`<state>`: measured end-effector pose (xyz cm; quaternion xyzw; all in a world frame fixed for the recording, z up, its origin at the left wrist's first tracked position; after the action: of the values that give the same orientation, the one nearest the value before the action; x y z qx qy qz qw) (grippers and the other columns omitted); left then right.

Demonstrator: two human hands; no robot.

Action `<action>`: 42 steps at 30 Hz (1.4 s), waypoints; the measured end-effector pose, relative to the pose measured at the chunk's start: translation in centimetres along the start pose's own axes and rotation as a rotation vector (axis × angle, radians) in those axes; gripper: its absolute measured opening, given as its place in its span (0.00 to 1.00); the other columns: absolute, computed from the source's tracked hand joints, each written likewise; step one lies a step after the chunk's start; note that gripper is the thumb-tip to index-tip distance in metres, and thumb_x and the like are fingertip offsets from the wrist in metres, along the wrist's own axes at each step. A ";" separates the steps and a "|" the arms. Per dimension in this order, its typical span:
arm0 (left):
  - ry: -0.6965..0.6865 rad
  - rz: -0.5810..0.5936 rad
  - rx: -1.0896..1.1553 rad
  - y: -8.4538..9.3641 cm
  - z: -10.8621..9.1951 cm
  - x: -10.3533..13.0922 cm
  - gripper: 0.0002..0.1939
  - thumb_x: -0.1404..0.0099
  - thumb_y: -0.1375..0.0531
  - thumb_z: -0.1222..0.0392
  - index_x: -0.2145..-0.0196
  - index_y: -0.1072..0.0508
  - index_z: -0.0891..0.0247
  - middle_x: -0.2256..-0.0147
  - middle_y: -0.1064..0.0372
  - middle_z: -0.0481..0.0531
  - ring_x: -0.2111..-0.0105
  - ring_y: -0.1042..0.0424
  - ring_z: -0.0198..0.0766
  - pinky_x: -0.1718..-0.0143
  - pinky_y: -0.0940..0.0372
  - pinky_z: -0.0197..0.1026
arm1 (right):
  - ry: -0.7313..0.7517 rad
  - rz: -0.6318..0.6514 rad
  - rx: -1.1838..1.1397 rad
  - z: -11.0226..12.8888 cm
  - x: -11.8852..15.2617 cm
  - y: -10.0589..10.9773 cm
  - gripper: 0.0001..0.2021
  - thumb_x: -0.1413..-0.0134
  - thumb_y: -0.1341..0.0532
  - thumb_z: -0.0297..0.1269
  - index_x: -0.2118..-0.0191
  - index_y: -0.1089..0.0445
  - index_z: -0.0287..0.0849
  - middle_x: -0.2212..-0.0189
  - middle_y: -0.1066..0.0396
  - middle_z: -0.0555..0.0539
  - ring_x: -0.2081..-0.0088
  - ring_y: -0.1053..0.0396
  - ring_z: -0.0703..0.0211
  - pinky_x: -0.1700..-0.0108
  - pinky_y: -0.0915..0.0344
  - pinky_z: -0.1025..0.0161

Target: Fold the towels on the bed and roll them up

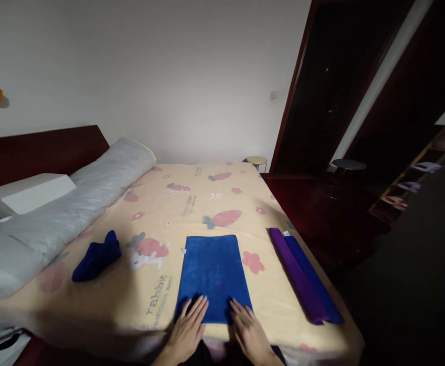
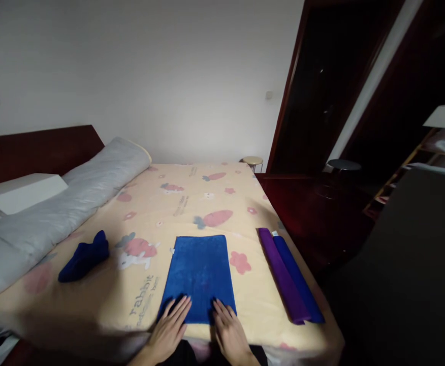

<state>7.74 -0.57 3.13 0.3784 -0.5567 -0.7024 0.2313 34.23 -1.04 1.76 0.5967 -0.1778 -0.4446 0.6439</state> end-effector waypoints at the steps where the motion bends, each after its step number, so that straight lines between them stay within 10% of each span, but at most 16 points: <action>1: 0.079 -0.024 -0.004 -0.8 -1.3 -0.5 0.31 0.28 0.55 0.58 0.32 0.62 0.56 0.34 0.48 0.49 0.36 0.45 0.36 0.37 0.47 0.44 | -0.050 -0.017 0.014 1.0 -1.0 -0.6 0.23 0.34 0.50 0.37 0.35 0.44 0.46 0.35 0.47 0.46 0.35 0.46 0.52 0.38 0.40 0.53; 4: 0.292 -0.078 -0.033 -2.7 -3.5 -0.9 0.30 0.28 0.56 0.59 0.32 0.63 0.58 0.35 0.45 0.53 0.37 0.42 0.39 0.40 0.41 0.47 | -0.104 -0.079 0.034 2.9 -2.3 -2.5 0.26 0.33 0.50 0.44 0.33 0.50 0.47 0.35 0.46 0.45 0.36 0.44 0.52 0.39 0.38 0.52; 8: 0.145 0.005 0.021 -2.4 -1.8 1.3 0.29 0.27 0.55 0.56 0.32 0.60 0.49 0.34 0.47 0.45 0.36 0.43 0.36 0.41 0.39 0.44 | -0.077 -0.168 0.066 2.0 0.8 -3.8 0.29 0.35 0.48 0.45 0.32 0.56 0.52 0.36 0.44 0.48 0.38 0.41 0.55 0.41 0.37 0.56; 17: 0.364 -0.032 0.069 -3.6 2.7 5.3 0.25 0.40 0.48 0.67 0.47 0.28 0.53 0.48 0.27 0.50 0.47 0.30 0.43 0.45 0.34 0.47 | -0.334 -0.179 -0.065 -0.2 3.9 -1.8 0.18 0.40 0.48 0.33 0.48 0.28 0.46 0.48 0.27 0.47 0.46 0.31 0.54 0.46 0.34 0.55; 27: 0.550 0.070 0.336 1.8 3.3 2.9 0.17 0.42 0.50 0.72 0.64 0.26 0.57 0.60 0.27 0.50 0.52 0.32 0.41 0.46 0.43 0.47 | -0.451 -0.258 -0.208 -2.2 2.4 -0.6 0.13 0.42 0.46 0.40 0.59 0.24 0.50 0.58 0.25 0.44 0.55 0.30 0.48 0.51 0.37 0.49; 35: 0.717 0.073 0.603 0.4 7.6 2.5 0.06 0.46 0.43 0.62 0.74 0.25 0.60 0.69 0.26 0.49 0.63 0.27 0.41 0.57 0.36 0.42 | -0.691 -0.423 -0.482 -3.4 0.5 -1.1 0.22 0.47 0.46 0.57 0.69 0.24 0.45 0.62 0.23 0.40 0.55 0.29 0.44 0.51 0.36 0.47; 42: 0.775 0.056 0.813 -0.2 9.4 2.5 0.17 0.44 0.42 0.46 0.68 0.22 0.62 0.66 0.22 0.51 0.62 0.24 0.44 0.59 0.33 0.41 | -0.693 -0.456 -0.532 -3.9 -0.8 -2.1 0.26 0.43 0.51 0.58 0.66 0.24 0.42 0.67 0.23 0.41 0.64 0.27 0.49 0.57 0.33 0.53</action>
<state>-1.13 3.32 3.14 0.6526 -0.6667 -0.2346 0.2730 36.01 2.26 -0.84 0.2523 -0.1264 -0.7766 0.5632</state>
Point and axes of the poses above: each hand's wrist, its own x-axis away from the middle knuckle, its own y-axis out of the back of the hand, z = x × y, the point moved 1 cm from there along -x, towards the middle knuckle
